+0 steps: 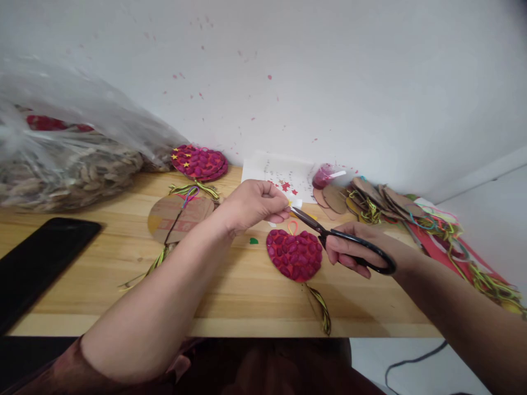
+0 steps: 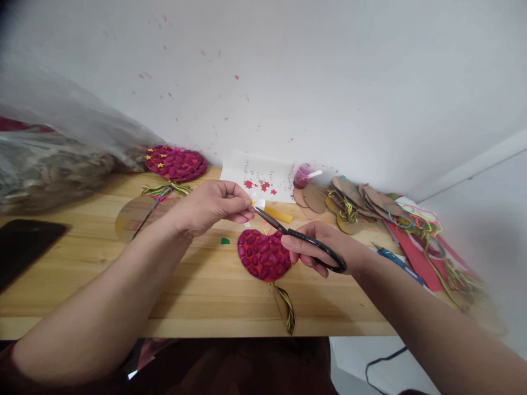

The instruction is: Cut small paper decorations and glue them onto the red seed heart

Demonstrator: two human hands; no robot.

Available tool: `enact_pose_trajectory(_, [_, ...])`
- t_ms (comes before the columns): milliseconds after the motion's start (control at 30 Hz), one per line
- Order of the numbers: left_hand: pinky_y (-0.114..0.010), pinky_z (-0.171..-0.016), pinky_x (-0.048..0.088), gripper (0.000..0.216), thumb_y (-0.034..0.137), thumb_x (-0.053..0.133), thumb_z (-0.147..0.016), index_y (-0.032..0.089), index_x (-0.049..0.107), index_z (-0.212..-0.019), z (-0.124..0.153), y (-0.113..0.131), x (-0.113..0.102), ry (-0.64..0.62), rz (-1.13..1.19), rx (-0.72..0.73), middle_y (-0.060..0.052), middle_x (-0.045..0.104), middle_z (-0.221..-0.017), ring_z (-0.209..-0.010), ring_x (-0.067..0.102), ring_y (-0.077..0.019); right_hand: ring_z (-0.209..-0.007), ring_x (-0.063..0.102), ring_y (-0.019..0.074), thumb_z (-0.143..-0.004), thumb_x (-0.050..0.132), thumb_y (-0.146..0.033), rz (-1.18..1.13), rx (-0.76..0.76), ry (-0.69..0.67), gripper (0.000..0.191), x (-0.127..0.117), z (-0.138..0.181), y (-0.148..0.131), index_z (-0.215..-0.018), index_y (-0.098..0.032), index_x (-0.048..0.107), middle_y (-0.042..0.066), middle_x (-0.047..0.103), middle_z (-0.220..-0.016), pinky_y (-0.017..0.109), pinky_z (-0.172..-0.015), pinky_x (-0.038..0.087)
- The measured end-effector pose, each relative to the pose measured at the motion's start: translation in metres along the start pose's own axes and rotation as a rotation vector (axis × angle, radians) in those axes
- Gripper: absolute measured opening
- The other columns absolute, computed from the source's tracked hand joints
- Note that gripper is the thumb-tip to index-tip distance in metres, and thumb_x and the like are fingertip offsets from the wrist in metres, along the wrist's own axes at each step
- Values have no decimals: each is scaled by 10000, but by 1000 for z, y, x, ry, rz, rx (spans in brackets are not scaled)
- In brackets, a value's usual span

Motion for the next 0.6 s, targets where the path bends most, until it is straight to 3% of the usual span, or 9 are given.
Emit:
enact_pose_trajectory(167, [-230, -678, 583, 96, 107, 681, -784, 131, 646, -697, -1, 0, 0, 3, 0, -9, -53, 735, -687, -638, 697, -112, -332, 413, 38, -834, 562, -698, -11, -40, 49, 585, 0, 2, 1, -689, -134, 621, -33, 485, -504, 164, -328, 293])
enact_pose_trajectory(367, [-220, -668, 587, 96, 101, 696, -774, 128, 647, -696, -1, -1, -1, 2, 20, -15, -50, 731, -672, -637, 703, -114, -321, 432, 45, -761, 614, -739, 26, 29, 30, 606, -1, 1, 1, -673, -140, 609, -34, 493, -506, 167, -319, 300])
enact_pose_trajectory(600, [-215, -673, 590, 85, 107, 704, -781, 121, 655, -712, -2, -5, -2, -45, 4, -21, -57, 736, -686, -647, 707, -108, -342, 447, 49, -791, 615, -698, 94, 35, 29, 570, -5, 0, 2, -707, -135, 643, -27, 504, -535, 172, -330, 282])
Point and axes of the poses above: each hand's wrist, its own z-axis away from the middle knuckle, its own x-axis out of the palm, y = z × x, the point moved 1 cm from there along -z, towards the middle knuckle
